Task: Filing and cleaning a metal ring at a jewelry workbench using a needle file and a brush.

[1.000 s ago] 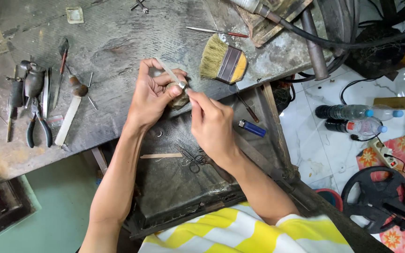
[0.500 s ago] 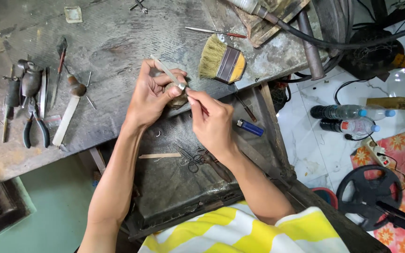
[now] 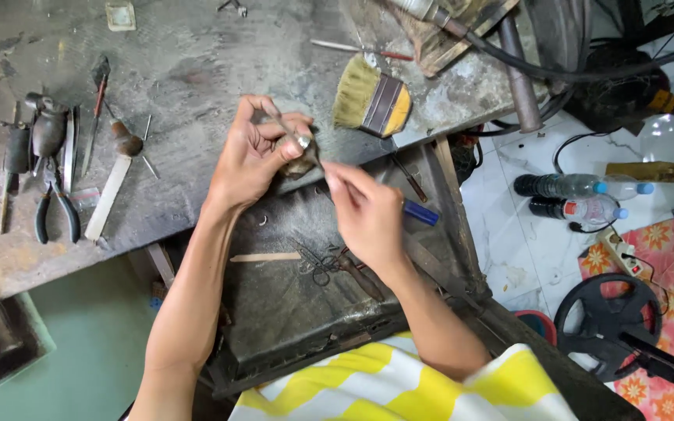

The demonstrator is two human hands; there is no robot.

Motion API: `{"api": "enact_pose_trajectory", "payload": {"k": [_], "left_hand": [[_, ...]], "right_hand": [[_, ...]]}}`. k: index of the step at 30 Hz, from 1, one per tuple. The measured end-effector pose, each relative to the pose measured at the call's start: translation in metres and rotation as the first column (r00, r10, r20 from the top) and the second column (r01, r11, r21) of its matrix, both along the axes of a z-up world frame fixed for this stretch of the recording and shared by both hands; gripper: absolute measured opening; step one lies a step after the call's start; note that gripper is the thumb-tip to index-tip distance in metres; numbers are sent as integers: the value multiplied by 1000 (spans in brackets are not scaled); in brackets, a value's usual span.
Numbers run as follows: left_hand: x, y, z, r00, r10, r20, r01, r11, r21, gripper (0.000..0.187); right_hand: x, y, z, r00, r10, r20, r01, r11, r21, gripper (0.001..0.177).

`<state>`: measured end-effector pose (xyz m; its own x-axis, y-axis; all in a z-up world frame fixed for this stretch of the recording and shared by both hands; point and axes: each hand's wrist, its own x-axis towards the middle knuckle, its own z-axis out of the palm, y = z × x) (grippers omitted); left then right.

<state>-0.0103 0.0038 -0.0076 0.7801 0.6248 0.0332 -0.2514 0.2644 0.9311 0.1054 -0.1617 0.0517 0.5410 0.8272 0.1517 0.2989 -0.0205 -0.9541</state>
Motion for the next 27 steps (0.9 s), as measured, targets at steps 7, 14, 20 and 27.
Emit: {"api": "enact_pose_trajectory", "payload": {"k": [7, 14, 20, 27], "left_hand": [[0, 2, -3, 999, -37, 12, 37, 999, 24, 51], [0, 3, -4, 1000, -28, 12, 28, 998, 50, 47], [-2, 4, -8, 1000, -19, -1, 19, 998, 58, 46], [-3, 2, -3, 1000, -14, -3, 14, 998, 62, 45]], "right_hand": [[7, -8, -15, 997, -1, -82, -3, 999, -45, 21], [9, -14, -11, 975, 18, -220, -20, 1000, -7, 23], [6, -7, -12, 979, -5, -204, -3, 999, -41, 24], [6, 3, -13, 985, 52, -164, -49, 999, 23, 25]]}}
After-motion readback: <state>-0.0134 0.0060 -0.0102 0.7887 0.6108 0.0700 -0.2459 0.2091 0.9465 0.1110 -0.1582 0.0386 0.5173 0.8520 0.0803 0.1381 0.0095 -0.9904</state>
